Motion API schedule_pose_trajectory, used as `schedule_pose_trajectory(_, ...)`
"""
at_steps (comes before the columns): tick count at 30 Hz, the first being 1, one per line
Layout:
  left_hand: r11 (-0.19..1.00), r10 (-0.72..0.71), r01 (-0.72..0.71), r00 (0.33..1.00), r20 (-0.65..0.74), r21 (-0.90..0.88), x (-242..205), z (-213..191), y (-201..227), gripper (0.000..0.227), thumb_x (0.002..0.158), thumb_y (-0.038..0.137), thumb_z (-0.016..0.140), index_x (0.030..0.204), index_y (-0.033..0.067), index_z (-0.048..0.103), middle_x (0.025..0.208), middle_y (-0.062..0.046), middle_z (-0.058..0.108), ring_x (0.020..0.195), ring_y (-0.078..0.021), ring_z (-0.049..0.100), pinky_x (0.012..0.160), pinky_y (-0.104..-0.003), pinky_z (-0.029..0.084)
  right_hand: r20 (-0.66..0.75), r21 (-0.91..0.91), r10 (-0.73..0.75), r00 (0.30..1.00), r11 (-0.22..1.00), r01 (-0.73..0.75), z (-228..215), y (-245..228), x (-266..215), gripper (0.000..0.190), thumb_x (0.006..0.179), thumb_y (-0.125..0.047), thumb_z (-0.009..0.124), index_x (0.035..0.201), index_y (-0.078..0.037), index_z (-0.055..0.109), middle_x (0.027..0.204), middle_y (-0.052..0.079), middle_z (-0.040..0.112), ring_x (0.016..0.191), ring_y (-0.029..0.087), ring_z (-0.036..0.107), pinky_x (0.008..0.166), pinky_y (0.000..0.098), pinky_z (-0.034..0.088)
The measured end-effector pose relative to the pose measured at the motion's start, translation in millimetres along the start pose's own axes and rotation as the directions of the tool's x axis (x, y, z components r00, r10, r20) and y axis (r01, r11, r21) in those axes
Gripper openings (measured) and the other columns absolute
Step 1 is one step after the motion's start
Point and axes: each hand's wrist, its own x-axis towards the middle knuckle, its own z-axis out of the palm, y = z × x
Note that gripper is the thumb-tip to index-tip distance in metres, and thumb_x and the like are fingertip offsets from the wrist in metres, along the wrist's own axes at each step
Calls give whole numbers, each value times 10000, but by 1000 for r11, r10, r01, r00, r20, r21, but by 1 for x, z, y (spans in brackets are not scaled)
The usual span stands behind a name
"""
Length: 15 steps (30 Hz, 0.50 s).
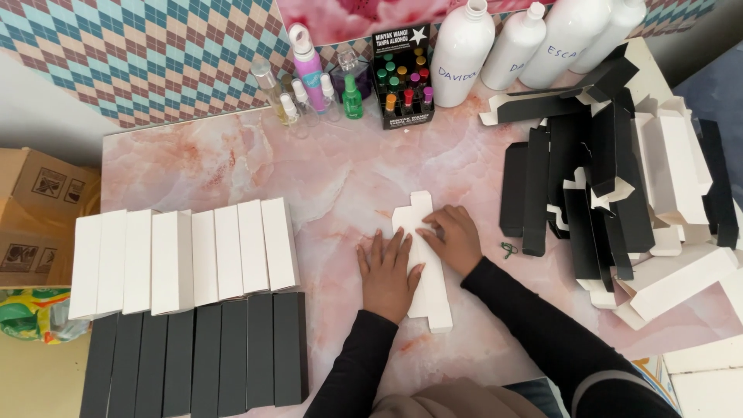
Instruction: Assembling white and black perfume boxes from flat-packed cardboard on a workspace.
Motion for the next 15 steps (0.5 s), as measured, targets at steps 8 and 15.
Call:
schedule_pose_trajectory(8, 999, -10, 8, 1000, 29, 42, 1, -4, 3, 556, 1089, 415, 355, 1570, 137, 360, 1645, -64, 321, 1536, -400, 148, 1197, -693, 7, 48, 9, 65, 997, 998, -65, 18, 13, 31, 134, 889, -197, 790, 932, -131, 682, 711, 22, 559, 802, 245, 585, 746, 350, 488)
schedule_pose_trajectory(15, 994, -11, 10, 1000, 10, 107, -1, 10, -2, 531, 1083, 273, 367, 1600, 168, 309, 1670, -11, 276, 1543, -377, 127, 1200, -679, 12, 179, 21, 11, 984, 1000, -15, 3, -10, 21, 127, 874, -109, 751, 796, -106, 650, 577, 46, 532, 687, 261, 552, 659, 357, 462)
